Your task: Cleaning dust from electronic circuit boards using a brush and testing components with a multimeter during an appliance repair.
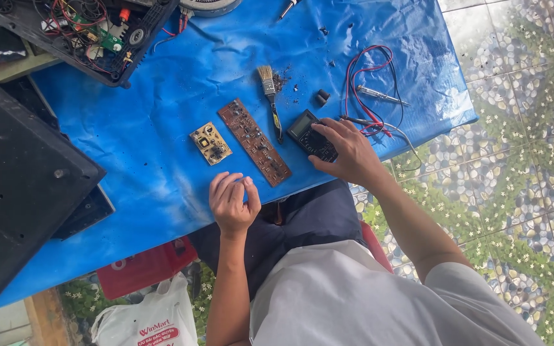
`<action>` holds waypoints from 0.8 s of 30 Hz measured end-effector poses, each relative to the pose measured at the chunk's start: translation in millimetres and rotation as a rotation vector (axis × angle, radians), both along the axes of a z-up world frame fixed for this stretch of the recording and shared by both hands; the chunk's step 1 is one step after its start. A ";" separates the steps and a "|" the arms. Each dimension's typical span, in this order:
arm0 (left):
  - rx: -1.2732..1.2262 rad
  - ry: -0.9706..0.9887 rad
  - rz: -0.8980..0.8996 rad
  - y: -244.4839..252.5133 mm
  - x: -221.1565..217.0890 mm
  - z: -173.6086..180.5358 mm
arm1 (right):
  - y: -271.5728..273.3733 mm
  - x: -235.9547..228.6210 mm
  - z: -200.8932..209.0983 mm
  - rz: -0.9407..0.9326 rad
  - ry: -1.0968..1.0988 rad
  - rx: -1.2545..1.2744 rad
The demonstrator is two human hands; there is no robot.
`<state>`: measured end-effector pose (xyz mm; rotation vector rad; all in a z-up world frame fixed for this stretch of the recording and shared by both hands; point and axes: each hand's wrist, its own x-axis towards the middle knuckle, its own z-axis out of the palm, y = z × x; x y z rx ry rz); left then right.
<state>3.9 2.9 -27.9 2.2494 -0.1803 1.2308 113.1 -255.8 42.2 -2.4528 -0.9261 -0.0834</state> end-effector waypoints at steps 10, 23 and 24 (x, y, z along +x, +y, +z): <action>-0.014 -0.012 -0.008 -0.6 0.8 -4.5 | -26.3 -3.4 -15.2 0.017 -0.055 0.092; -0.012 0.019 -0.018 -2.0 -1.0 -2.4 | -70.8 -0.3 -15.1 -0.223 -0.177 0.210; -0.012 0.022 -0.024 -2.2 -0.7 -2.5 | -69.7 -3.3 -12.5 -0.229 -0.174 0.209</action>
